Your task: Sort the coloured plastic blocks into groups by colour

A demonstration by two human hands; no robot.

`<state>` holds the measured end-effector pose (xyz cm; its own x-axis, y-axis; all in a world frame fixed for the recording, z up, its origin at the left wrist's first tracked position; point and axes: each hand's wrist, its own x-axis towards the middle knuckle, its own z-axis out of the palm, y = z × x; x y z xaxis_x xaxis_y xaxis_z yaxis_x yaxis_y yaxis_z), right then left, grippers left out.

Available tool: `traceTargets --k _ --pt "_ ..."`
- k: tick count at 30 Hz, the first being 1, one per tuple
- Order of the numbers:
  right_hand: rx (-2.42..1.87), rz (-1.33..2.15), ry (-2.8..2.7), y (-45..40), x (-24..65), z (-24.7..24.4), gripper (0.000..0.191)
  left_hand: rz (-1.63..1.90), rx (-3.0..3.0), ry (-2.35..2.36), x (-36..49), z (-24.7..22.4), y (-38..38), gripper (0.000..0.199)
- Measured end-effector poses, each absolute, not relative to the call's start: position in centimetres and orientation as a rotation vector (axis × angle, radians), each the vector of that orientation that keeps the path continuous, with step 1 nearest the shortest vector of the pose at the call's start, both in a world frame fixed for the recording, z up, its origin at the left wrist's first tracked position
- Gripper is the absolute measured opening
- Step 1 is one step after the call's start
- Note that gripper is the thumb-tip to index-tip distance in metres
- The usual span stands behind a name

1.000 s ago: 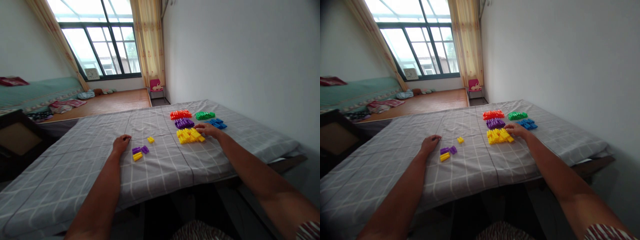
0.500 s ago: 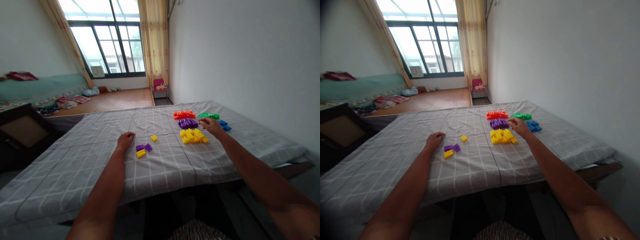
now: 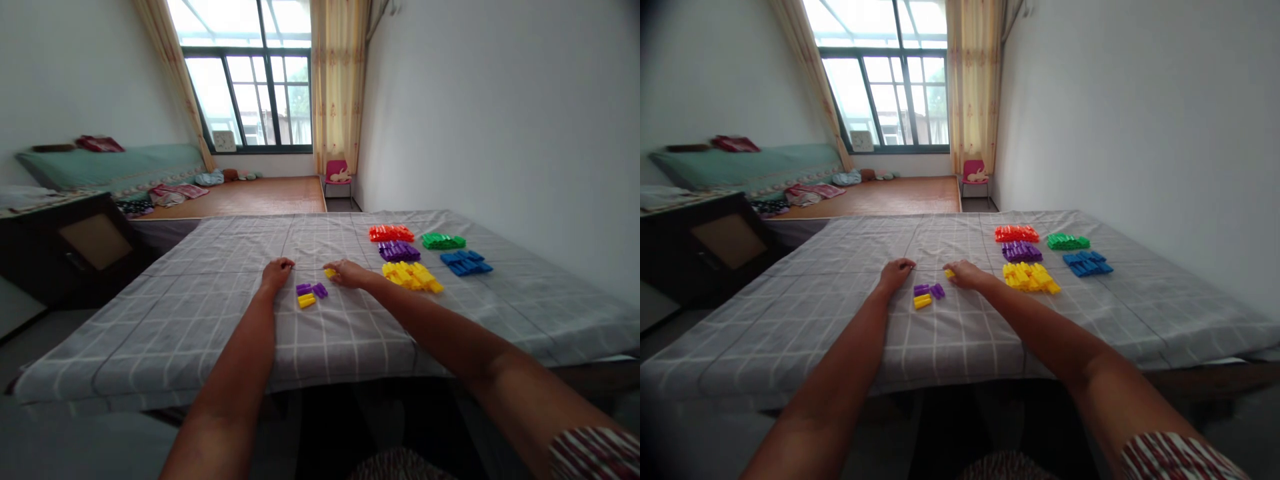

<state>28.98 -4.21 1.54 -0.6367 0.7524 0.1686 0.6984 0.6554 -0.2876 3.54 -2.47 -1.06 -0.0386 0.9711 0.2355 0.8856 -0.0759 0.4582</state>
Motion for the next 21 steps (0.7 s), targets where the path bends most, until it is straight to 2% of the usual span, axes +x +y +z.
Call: traceTargets --k 6,9,15,21 --pt "-1.076 0.348 -2.562 -5.1 32.9 1.7 0.033 0.734 2.066 2.026 3.4 -1.0 -2.2 0.03" --pt "-1.104 0.391 -2.412 -5.9 38.8 3.5 0.04 0.728 2.065 2.032 3.3 -1.2 -2.0 0.03" --pt "-1.471 0.467 -2.189 -7.4 50.4 6.6 0.058 0.706 2.054 2.066 3.3 -1.3 -1.5 0.03" --pt "-1.48 0.312 -2.317 -8.5 50.8 5.3 0.062 0.707 2.068 2.057 3.4 -1.3 -1.5 0.029"
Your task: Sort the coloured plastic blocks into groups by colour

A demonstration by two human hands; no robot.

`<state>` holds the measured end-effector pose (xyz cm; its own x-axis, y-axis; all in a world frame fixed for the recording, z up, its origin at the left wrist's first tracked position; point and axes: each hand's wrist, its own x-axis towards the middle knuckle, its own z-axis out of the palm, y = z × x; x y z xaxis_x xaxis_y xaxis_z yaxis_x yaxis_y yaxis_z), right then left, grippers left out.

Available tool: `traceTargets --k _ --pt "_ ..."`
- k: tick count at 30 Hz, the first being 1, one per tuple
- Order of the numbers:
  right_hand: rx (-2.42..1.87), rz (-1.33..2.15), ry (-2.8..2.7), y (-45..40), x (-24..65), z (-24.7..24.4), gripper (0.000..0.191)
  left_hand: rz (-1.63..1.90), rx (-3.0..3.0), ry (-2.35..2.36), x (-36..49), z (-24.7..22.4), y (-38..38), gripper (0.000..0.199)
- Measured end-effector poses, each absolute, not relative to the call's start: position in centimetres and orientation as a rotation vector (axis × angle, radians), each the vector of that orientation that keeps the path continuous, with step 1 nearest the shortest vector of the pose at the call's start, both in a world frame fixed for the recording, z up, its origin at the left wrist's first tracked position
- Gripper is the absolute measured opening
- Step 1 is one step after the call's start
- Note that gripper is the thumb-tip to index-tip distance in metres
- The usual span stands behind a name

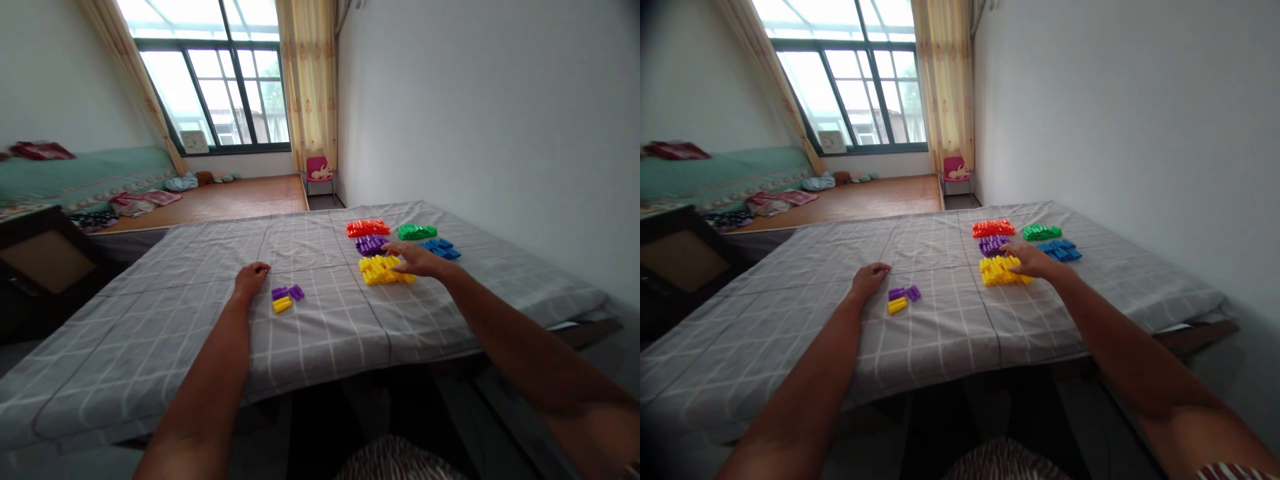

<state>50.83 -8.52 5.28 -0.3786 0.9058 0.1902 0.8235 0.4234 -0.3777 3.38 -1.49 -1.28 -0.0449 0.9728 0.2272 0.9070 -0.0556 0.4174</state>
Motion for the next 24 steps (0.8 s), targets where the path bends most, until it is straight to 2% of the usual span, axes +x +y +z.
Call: traceTargets --k 7,10,15,20,24 --pt "-1.445 0.149 -2.424 -8.7 49.7 6.3 0.06 0.738 2.051 2.04 3.2 -1.4 -1.6 0.03" --pt "-1.344 0.12 -2.39 -9.3 46.5 6.8 0.044 0.728 2.053 2.056 3.3 -1.5 -1.6 0.03" --pt "-1.001 0.349 -2.522 -11.2 35.8 5.1 0.028 0.756 2.063 2.042 3.3 -1.8 -1.7 0.029" --pt "-0.939 0.232 -2.687 -12.1 26.2 2.7 0.031 0.777 2.088 2.008 3.4 -1.7 -2.1 0.029" --pt "-1.029 0.045 -2.706 -11.9 23.0 1.8 0.037 0.767 2.085 2.016 3.5 -1.4 -2.3 0.029"
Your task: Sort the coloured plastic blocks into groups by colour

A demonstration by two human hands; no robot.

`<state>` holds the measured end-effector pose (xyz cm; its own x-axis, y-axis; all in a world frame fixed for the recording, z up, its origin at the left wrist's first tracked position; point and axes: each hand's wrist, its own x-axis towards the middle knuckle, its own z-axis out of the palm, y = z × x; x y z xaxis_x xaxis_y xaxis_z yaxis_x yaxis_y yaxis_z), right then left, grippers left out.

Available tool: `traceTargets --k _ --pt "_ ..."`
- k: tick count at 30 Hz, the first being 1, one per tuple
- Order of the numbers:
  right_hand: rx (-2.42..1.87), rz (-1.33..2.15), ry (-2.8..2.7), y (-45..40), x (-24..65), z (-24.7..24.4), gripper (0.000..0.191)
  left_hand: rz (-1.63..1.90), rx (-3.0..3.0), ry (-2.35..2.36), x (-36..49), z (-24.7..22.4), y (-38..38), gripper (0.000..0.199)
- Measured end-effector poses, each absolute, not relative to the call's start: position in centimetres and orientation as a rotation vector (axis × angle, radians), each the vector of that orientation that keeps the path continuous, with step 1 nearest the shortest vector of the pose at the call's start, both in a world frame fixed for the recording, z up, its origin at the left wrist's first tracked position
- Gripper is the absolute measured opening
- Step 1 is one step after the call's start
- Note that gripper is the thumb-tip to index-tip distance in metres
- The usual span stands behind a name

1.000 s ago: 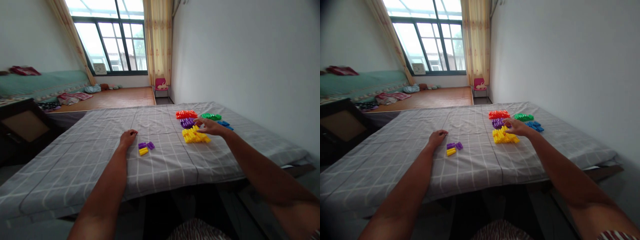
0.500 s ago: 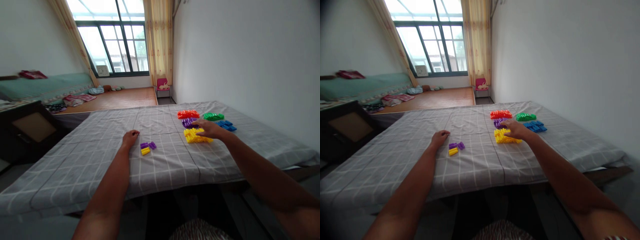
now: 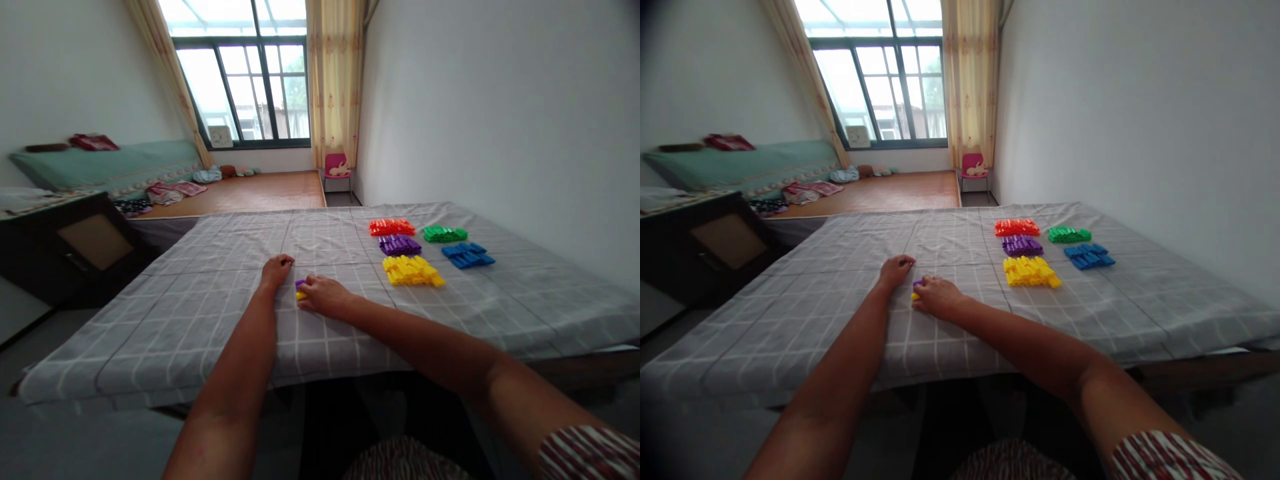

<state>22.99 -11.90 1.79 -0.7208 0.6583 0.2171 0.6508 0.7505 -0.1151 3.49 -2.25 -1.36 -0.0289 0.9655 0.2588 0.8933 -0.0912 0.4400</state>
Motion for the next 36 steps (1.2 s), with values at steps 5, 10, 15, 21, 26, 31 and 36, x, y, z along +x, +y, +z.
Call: traceTargets --k 5,10,15,21,26,31,36 --pt "-0.934 0.11 -2.697 -12.1 24.2 1.4 0.026 0.759 2.084 2.023 3.4 -1.3 -1.9 0.029" --pt "-0.841 0.199 -2.737 -13.1 26.5 1.2 0.028 0.736 2.091 2.028 3.2 -1.4 -1.7 0.03" --pt "-0.944 0.142 -2.653 -14.3 26.6 1.1 0.036 0.759 2.092 2.023 3.1 -1.2 -1.9 0.03" --pt "-0.887 0.242 -2.582 -14.7 27.9 1.0 0.028 0.769 2.093 2.013 2.8 -0.9 -2.1 0.03" --pt "-0.975 0.426 -2.339 -12.8 36.5 2.6 0.035 0.767 2.081 2.016 2.7 -0.9 -2.0 0.03" --pt "-1.314 0.596 -1.948 -9.2 49.8 5.3 0.033 0.749 2.05 2.037 2.8 -0.6 -1.9 0.03" --pt "-1.428 0.8 -1.902 -7.9 55.7 5.7 0.037 0.74 2.051 2.054 3.0 -0.3 -2.0 0.03"
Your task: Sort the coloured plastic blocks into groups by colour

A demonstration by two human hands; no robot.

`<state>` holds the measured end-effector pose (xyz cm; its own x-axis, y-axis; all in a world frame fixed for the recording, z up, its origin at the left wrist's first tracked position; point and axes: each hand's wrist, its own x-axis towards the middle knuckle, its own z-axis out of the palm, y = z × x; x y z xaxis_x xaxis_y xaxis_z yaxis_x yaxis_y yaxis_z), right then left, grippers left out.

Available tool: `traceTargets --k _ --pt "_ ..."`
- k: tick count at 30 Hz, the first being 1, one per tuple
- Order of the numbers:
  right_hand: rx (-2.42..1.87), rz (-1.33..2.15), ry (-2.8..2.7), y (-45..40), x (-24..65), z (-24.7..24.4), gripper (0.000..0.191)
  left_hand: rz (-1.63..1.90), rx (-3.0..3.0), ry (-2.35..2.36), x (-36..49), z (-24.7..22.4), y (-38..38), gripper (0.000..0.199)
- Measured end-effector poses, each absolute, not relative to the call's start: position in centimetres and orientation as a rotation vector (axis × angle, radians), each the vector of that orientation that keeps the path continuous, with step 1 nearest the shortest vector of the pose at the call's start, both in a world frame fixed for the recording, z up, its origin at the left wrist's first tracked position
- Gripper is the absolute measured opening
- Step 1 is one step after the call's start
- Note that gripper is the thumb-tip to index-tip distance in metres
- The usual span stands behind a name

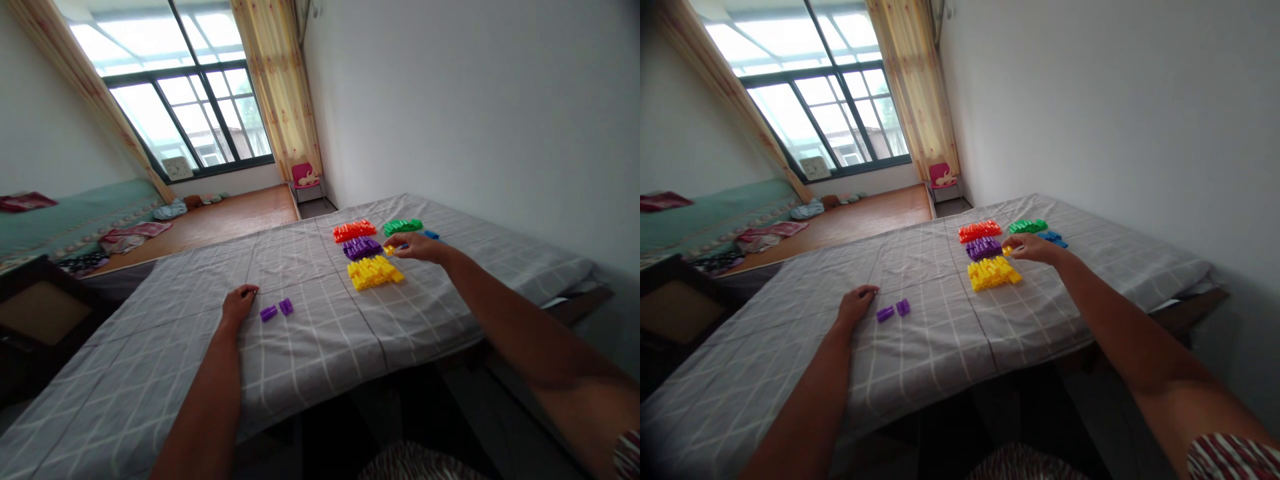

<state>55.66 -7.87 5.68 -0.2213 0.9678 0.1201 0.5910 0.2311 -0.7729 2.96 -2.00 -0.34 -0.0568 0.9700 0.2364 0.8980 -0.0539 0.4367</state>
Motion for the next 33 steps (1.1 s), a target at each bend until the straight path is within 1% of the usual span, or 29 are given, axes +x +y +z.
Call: traceTargets --k 6,11,12,14,17,21,24,26,29,31,33 --pt "-1.361 0.821 -1.997 -7.9 54.5 4.2 0.047 0.762 2.057 2.021 2.8 -0.5 -2.1 0.032" --pt "-1.368 0.847 -2.077 -8.2 54.7 5.0 0.054 0.752 2.078 2.015 2.6 -0.8 -1.9 0.032" --pt "-1.386 0.817 -2.069 -8.2 54.6 5.4 0.053 0.746 2.077 2.021 2.7 -0.9 -1.8 0.032" --pt "-1.408 0.708 -2.034 -8.1 53.6 6.2 0.045 0.739 2.071 2.036 2.8 -1.0 -1.8 0.031" --pt "-1.336 0.592 -2.052 -8.0 49.4 6.6 0.031 0.738 2.062 2.044 3.0 -1.0 -1.8 0.031" --pt "-1.094 0.617 -2.309 -8.5 39.9 4.8 0.026 0.739 2.05 2.045 3.3 -1.1 -2.0 0.03" --pt "-0.984 0.513 -2.48 -8.6 33.2 3.2 0.03 0.755 2.043 2.041 3.4 -1.1 -2.4 0.03" --pt "-0.89 0.43 -2.579 -8.1 30.2 2.8 0.038 0.766 2.048 2.032 3.5 -1.1 -2.6 0.029" --pt "-0.719 0.381 -2.735 -7.0 28.3 3.1 0.053 0.763 2.042 2.021 3.5 -1.1 -2.6 0.029" --pt "-0.66 0.41 -2.812 -6.3 28.3 3.5 0.053 0.761 2.037 2.014 3.5 -1.1 -2.6 0.029" --pt "-0.686 0.42 -2.856 -6.0 29.0 3.7 0.043 0.763 2.039 2.01 3.5 -1.1 -2.4 0.029"
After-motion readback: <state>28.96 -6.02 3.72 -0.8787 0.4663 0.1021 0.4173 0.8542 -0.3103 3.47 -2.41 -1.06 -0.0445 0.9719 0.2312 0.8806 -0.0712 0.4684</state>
